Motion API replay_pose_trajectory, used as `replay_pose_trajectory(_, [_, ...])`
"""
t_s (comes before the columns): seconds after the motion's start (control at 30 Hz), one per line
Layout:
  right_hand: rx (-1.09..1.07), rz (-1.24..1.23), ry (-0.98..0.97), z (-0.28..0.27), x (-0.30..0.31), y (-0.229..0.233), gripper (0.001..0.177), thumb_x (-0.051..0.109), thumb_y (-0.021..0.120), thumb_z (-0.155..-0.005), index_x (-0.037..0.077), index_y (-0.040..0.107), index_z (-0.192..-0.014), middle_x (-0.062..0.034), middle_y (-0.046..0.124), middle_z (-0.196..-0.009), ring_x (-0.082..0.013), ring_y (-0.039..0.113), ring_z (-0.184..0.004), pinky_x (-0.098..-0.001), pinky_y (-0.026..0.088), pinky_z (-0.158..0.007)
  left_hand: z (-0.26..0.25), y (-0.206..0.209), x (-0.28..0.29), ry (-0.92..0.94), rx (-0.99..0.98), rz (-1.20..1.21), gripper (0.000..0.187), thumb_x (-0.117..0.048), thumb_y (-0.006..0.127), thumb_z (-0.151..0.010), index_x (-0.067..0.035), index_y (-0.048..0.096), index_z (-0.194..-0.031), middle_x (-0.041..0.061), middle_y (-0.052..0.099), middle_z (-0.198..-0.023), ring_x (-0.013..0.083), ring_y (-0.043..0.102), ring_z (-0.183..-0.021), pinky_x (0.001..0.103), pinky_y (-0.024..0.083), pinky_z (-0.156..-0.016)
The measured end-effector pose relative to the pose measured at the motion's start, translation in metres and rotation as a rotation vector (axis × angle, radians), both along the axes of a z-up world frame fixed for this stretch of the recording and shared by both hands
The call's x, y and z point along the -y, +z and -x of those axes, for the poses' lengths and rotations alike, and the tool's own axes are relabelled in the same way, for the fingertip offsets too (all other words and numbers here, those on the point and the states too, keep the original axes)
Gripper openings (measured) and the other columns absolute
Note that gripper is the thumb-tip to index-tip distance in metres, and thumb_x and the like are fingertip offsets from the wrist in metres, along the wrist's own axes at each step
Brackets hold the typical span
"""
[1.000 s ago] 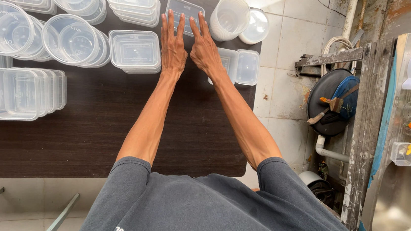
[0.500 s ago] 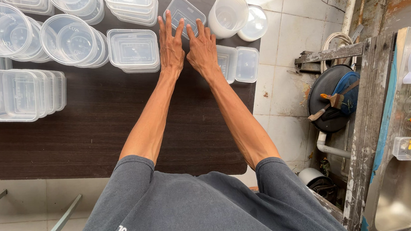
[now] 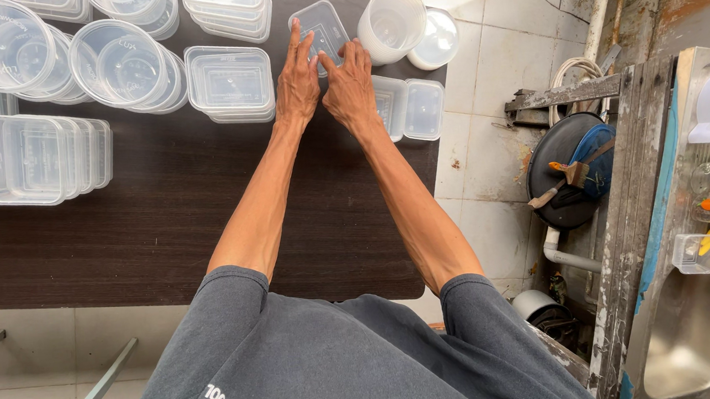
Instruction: The person repeatedly picks up small clear plastic food containers and their lids from a table, aligns them, and presses the lids onto the containers to seal them. The person handles the containers one at a time, placing each sealed unit back on the table among many others.
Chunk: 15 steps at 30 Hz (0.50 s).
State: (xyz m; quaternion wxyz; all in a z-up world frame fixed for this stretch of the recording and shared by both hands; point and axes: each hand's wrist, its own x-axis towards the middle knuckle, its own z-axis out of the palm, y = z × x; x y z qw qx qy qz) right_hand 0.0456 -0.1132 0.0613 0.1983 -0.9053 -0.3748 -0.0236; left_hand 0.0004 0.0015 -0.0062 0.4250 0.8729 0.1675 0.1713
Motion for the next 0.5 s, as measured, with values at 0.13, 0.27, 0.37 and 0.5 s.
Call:
replay_pose_trajectory(0.13, [-0.110, -0.046, 0.000, 0.002, 0.003, 0.002, 0.054, 0.002, 0.070, -0.074, 0.006, 0.063, -0.128, -0.0238, 0.047, -0.118, -0.0444, 0.046, -0.122, -0.0552, 0.044, -0.104, 0.002, 0.006, 0.004, 0.034, 0.155, 0.062, 0.059, -0.006, 0.054, -0.104, -0.020, 0.031, -0.157, 0.016, 0.014, -0.167, 0.0443, 0.045, -0.141, 0.046, 0.058, -0.106])
replay_pose_trajectory(0.27, [-0.204, -0.080, -0.028, 0.003, -0.002, 0.010, 0.049, 0.017, 0.080, -0.079, 0.005, 0.063, -0.123, -0.0231, 0.045, -0.119, -0.0392, 0.049, -0.118, -0.0485, 0.054, -0.088, 0.008, 0.009, 0.004, 0.122, -0.093, 0.478, 0.064, -0.026, 0.044, -0.106, -0.024, 0.015, -0.164, 0.026, 0.047, -0.145, 0.0438, 0.057, -0.130, 0.046, 0.055, -0.109])
replay_pose_trajectory(0.37, [-0.210, -0.077, -0.052, 0.004, -0.004, 0.010, 0.049, 0.018, 0.083, -0.078, 0.005, 0.064, -0.121, -0.0212, 0.045, -0.120, -0.0375, 0.049, -0.118, -0.0456, 0.056, -0.085, 0.007, 0.002, 0.004, 0.115, -0.041, 0.562, 0.064, -0.040, 0.036, -0.108, -0.017, 0.012, -0.163, 0.027, 0.043, -0.153, 0.0421, 0.050, -0.136, 0.046, 0.047, -0.114])
replay_pose_trajectory(0.5, [-0.122, -0.073, -0.034, 0.002, -0.008, 0.007, 0.045, 0.015, 0.083, -0.080, 0.004, 0.065, -0.120, -0.0188, 0.046, -0.119, -0.0367, 0.048, -0.119, -0.0458, 0.056, -0.089, 0.001, -0.012, 0.006, 0.171, 0.018, 0.554, 0.068, -0.051, 0.031, -0.109, -0.010, 0.019, -0.161, 0.025, 0.036, -0.161, 0.0407, 0.043, -0.145, 0.046, 0.043, -0.119])
